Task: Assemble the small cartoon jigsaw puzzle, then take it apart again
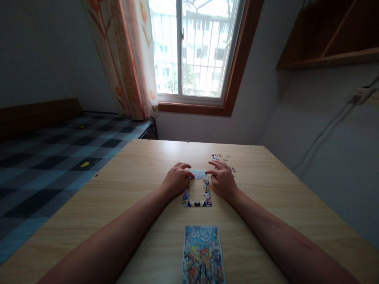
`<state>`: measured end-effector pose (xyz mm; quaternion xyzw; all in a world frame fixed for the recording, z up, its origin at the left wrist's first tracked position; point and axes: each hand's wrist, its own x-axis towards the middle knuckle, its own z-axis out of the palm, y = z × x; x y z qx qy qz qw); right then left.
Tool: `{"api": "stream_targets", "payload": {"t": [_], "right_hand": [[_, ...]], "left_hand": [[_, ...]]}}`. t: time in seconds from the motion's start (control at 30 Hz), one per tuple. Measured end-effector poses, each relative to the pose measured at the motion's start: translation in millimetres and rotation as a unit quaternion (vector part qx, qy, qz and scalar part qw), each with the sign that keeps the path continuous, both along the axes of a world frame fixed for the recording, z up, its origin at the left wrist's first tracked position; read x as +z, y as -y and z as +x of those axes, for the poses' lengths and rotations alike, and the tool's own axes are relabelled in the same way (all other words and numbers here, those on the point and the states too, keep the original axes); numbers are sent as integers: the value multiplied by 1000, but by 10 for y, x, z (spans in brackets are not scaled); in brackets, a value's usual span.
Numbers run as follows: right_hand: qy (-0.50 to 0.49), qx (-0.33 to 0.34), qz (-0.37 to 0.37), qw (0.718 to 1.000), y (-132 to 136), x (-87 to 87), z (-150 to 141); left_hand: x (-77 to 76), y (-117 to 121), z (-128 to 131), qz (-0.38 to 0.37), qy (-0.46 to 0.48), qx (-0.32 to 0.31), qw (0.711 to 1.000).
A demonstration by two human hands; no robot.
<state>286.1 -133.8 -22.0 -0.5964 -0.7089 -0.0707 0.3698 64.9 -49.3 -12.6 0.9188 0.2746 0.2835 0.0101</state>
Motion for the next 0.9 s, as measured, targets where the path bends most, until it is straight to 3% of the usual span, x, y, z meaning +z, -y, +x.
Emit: {"api": "stream_targets", "payload": {"t": [0.23, 0.4, 0.53, 0.63, 0.73, 0.83, 0.9], "right_hand": [[56, 19, -47, 997, -6, -13, -55], [57, 20, -39, 997, -17, -47, -67], [18, -22, -8, 1000, -44, -10, -10], [-17, -71, 31, 997, -102, 108, 252], [-76, -146, 74, 984, -175, 191, 711], [-127, -218, 110, 961, -223, 106, 1184], [-140, -249, 81, 955, -236, -29, 1405]], "left_hand": [[-1, -11, -5, 10, -7, 7, 1000], [22, -12, -10, 22, -9, 0, 1000], [35, -13, -17, 25, -17, -4, 1000], [43, -8, -17, 23, -18, -6, 1000], [49, 15, -10, 16, -16, -28, 999], [37, 39, -2, 10, -29, -52, 998], [23, 45, -1, 6, -47, -53, 997]]}}
